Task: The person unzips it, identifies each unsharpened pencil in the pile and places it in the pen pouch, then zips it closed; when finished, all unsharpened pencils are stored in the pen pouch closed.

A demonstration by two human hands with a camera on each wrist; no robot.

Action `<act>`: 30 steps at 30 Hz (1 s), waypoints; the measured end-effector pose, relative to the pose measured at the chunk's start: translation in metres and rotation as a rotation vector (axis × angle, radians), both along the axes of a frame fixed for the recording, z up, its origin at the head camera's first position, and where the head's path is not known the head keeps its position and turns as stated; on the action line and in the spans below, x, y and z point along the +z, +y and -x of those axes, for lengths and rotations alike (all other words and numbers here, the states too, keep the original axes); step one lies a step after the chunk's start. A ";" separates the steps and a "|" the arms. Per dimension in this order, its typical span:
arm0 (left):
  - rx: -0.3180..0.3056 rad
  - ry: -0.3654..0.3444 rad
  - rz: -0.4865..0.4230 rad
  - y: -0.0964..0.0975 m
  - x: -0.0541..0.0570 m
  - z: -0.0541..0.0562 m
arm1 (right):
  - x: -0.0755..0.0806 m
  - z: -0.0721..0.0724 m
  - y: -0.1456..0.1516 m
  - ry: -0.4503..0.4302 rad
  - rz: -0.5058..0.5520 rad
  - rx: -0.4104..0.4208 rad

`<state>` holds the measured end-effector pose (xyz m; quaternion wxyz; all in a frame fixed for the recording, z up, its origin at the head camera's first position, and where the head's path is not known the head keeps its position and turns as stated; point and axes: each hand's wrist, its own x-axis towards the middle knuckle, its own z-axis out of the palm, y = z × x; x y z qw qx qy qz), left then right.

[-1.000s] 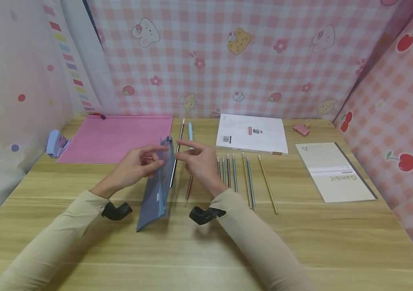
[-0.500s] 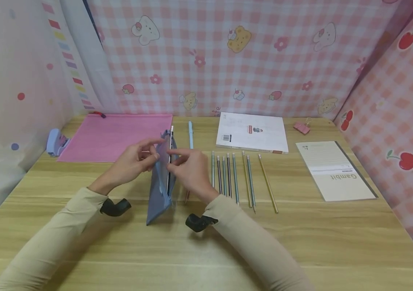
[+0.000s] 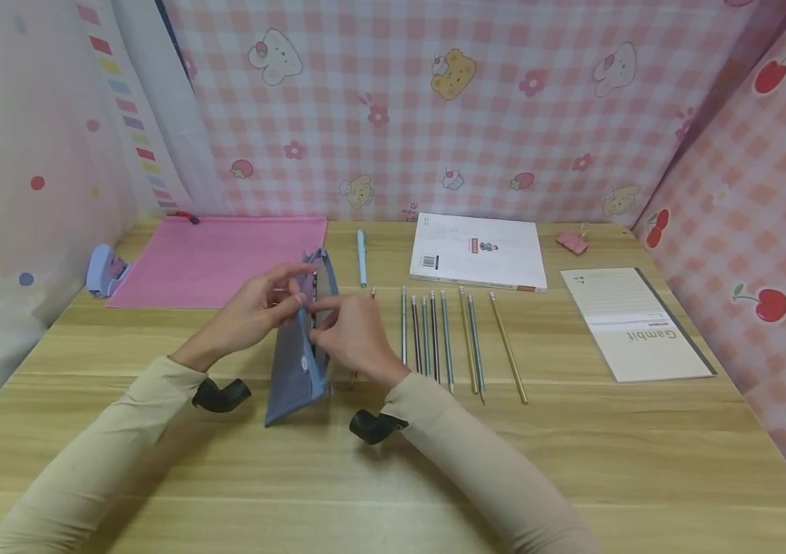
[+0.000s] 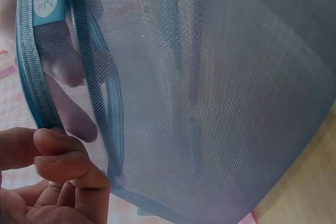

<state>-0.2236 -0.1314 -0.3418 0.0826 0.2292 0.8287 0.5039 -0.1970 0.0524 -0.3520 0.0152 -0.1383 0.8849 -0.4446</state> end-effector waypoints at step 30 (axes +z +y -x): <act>0.012 -0.029 -0.010 0.000 -0.007 0.003 | 0.003 0.016 0.113 0.057 -0.165 -0.027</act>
